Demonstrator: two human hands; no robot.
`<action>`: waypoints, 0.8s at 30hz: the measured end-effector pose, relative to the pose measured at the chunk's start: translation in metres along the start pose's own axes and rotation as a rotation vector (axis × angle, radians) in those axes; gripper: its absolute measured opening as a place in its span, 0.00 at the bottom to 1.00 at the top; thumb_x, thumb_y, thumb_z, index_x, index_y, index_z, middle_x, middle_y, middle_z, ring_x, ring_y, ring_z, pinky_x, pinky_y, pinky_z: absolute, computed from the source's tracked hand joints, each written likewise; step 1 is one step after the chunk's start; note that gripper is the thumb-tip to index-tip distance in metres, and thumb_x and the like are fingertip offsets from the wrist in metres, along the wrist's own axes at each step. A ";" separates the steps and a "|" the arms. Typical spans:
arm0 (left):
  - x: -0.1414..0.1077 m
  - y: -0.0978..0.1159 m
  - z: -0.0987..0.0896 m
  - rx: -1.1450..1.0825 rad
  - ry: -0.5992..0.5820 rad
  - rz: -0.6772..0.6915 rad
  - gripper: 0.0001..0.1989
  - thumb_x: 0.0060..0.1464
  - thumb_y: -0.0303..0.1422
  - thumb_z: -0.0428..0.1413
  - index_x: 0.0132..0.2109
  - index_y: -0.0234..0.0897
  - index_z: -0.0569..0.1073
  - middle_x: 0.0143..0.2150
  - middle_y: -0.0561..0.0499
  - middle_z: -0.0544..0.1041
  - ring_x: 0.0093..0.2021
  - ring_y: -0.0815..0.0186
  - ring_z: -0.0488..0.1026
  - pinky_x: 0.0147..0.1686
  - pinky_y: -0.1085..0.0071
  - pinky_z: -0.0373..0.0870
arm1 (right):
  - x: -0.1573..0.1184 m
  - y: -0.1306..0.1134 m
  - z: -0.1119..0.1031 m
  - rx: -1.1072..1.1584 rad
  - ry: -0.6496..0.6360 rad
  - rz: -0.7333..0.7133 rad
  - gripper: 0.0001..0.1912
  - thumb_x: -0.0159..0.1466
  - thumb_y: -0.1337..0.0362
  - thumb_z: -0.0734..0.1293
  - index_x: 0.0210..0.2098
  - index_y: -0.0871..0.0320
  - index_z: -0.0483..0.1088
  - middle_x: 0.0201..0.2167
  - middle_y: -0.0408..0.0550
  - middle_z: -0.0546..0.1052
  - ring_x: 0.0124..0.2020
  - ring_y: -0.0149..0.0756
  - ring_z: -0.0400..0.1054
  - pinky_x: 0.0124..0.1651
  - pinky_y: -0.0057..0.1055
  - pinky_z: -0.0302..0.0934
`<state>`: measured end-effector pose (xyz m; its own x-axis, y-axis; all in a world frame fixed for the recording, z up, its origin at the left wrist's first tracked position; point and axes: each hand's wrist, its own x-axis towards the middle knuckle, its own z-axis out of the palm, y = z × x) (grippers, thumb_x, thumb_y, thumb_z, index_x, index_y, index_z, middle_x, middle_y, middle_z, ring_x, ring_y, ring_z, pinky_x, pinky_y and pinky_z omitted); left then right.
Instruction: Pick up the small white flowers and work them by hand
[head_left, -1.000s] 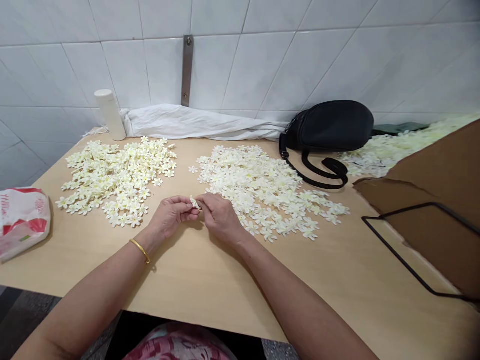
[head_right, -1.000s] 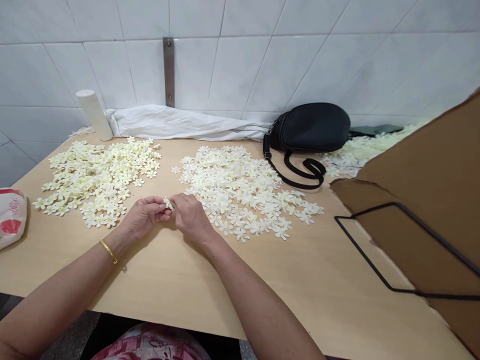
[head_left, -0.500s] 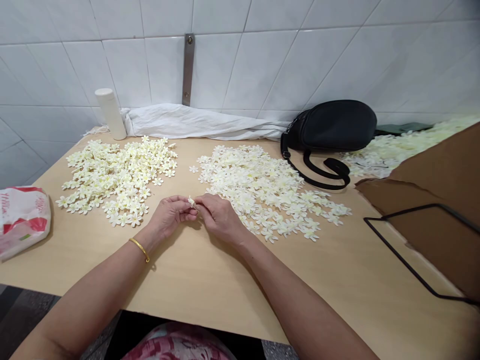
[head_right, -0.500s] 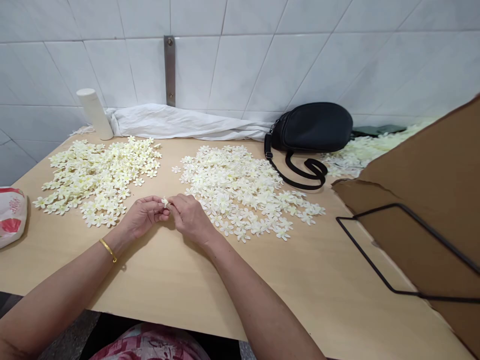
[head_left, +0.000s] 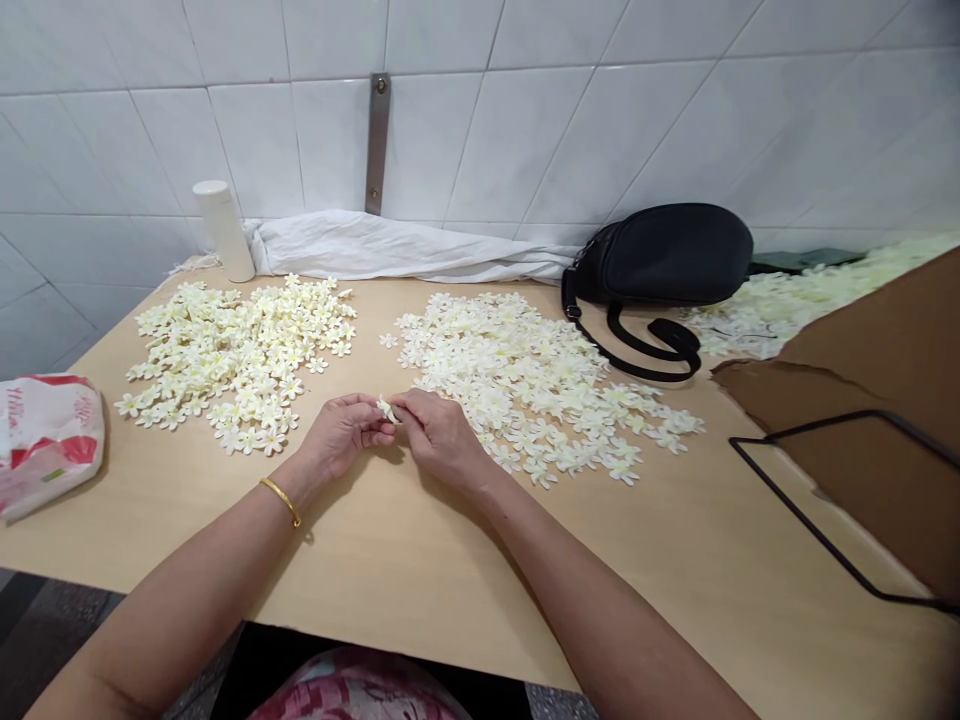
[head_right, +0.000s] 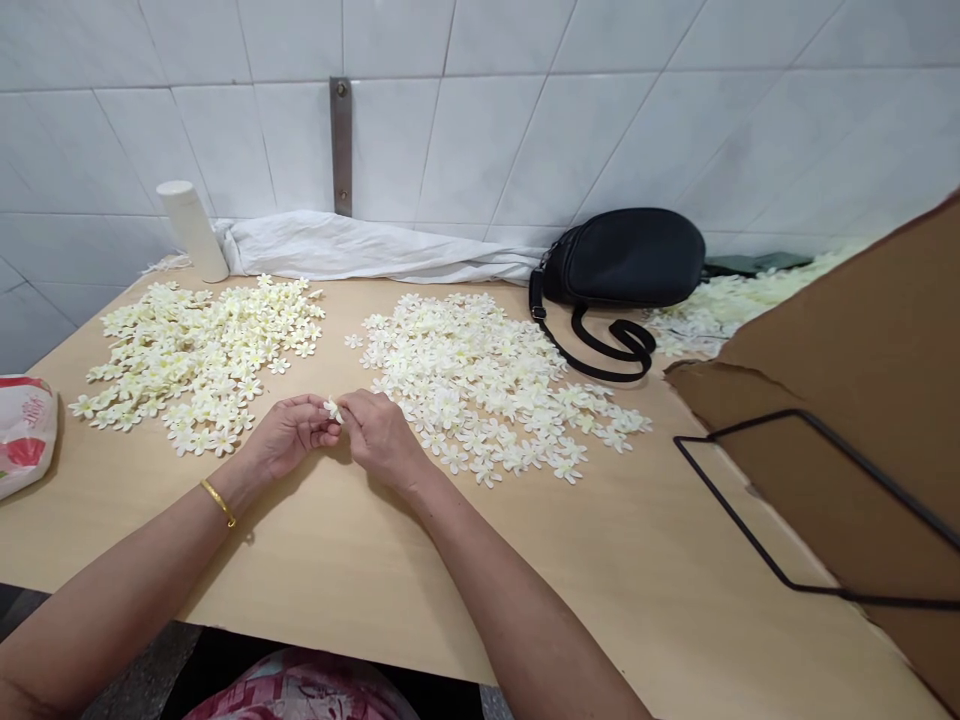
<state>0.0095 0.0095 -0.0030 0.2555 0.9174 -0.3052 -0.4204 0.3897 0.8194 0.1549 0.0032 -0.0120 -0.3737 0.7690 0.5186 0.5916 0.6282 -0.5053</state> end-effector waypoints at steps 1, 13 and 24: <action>0.000 0.001 0.000 -0.002 0.007 0.002 0.03 0.38 0.20 0.56 0.25 0.27 0.70 0.21 0.48 0.73 0.20 0.71 0.71 0.23 0.77 0.69 | 0.000 0.000 0.000 0.010 -0.011 -0.023 0.11 0.62 0.69 0.55 0.35 0.59 0.68 0.27 0.47 0.72 0.29 0.32 0.64 0.35 0.28 0.58; 0.000 0.001 0.001 0.040 0.024 0.010 0.03 0.38 0.20 0.57 0.24 0.27 0.70 0.19 0.49 0.72 0.19 0.72 0.70 0.23 0.76 0.69 | -0.002 -0.002 0.003 -0.059 0.024 -0.002 0.12 0.62 0.69 0.55 0.33 0.60 0.69 0.26 0.48 0.73 0.29 0.34 0.65 0.35 0.30 0.58; -0.001 0.000 0.003 0.082 0.033 0.028 0.02 0.38 0.20 0.55 0.24 0.28 0.69 0.19 0.48 0.72 0.19 0.71 0.70 0.22 0.75 0.68 | 0.002 -0.004 0.000 0.413 0.121 0.363 0.10 0.57 0.67 0.59 0.24 0.60 0.70 0.22 0.43 0.72 0.26 0.31 0.66 0.31 0.27 0.59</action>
<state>0.0119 0.0085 -0.0011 0.2154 0.9305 -0.2962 -0.3541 0.3571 0.8644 0.1518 0.0022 -0.0083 -0.0995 0.9408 0.3239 0.3289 0.3383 -0.8817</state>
